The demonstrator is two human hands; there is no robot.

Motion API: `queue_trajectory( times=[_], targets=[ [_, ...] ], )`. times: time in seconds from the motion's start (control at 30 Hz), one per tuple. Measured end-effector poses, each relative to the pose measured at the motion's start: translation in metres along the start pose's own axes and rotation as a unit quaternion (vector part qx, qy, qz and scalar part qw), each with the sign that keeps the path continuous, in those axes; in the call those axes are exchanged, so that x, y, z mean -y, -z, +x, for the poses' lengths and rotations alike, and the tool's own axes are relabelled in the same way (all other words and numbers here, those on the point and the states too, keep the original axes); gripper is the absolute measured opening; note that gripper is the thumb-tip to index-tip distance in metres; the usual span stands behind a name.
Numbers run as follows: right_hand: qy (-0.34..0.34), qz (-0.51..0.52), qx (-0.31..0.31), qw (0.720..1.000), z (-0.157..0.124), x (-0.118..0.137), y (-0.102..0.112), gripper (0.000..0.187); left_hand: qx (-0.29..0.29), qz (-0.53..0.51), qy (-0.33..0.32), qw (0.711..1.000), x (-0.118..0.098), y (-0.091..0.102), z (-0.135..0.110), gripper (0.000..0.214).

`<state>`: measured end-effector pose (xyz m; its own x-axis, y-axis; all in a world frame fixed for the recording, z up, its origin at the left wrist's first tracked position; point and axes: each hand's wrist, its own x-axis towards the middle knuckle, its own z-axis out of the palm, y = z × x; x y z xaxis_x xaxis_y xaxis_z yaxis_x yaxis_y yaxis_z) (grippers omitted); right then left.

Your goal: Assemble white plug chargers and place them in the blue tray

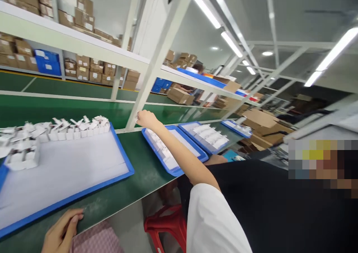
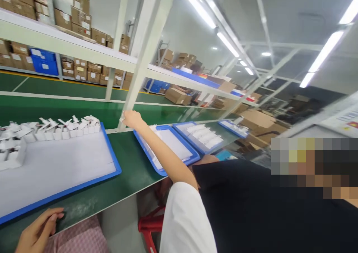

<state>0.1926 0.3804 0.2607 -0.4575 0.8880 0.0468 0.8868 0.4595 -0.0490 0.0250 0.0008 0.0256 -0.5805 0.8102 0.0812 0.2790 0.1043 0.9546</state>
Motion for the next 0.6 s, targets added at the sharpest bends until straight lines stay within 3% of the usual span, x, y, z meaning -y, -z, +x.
queue_trajectory(
  times=[0.17,0.27,0.43,0.53,0.6],
  targets=[
    [0.146,-0.001,0.101,0.984,-0.026,0.109,-0.057,0.017,0.041,-0.014,-0.016,0.999,-0.001,0.006,0.0,0.042],
    [0.198,0.023,0.14,0.97,-0.042,0.164,-0.101,0.022,0.046,-0.01,-0.04,0.998,-0.003,0.006,-0.002,0.037],
    [0.252,0.114,0.124,0.953,-0.061,0.269,-0.162,0.046,0.076,-0.002,-0.068,0.995,-0.009,0.007,-0.006,0.034],
    [0.251,0.175,0.105,0.946,-0.061,0.327,-0.182,0.044,0.076,-0.003,-0.079,0.994,-0.01,0.01,-0.007,0.032],
    [0.232,0.206,0.095,0.946,-0.057,0.35,-0.188,0.038,0.073,-0.009,-0.076,0.994,-0.01,0.012,-0.007,0.031]
  ],
)
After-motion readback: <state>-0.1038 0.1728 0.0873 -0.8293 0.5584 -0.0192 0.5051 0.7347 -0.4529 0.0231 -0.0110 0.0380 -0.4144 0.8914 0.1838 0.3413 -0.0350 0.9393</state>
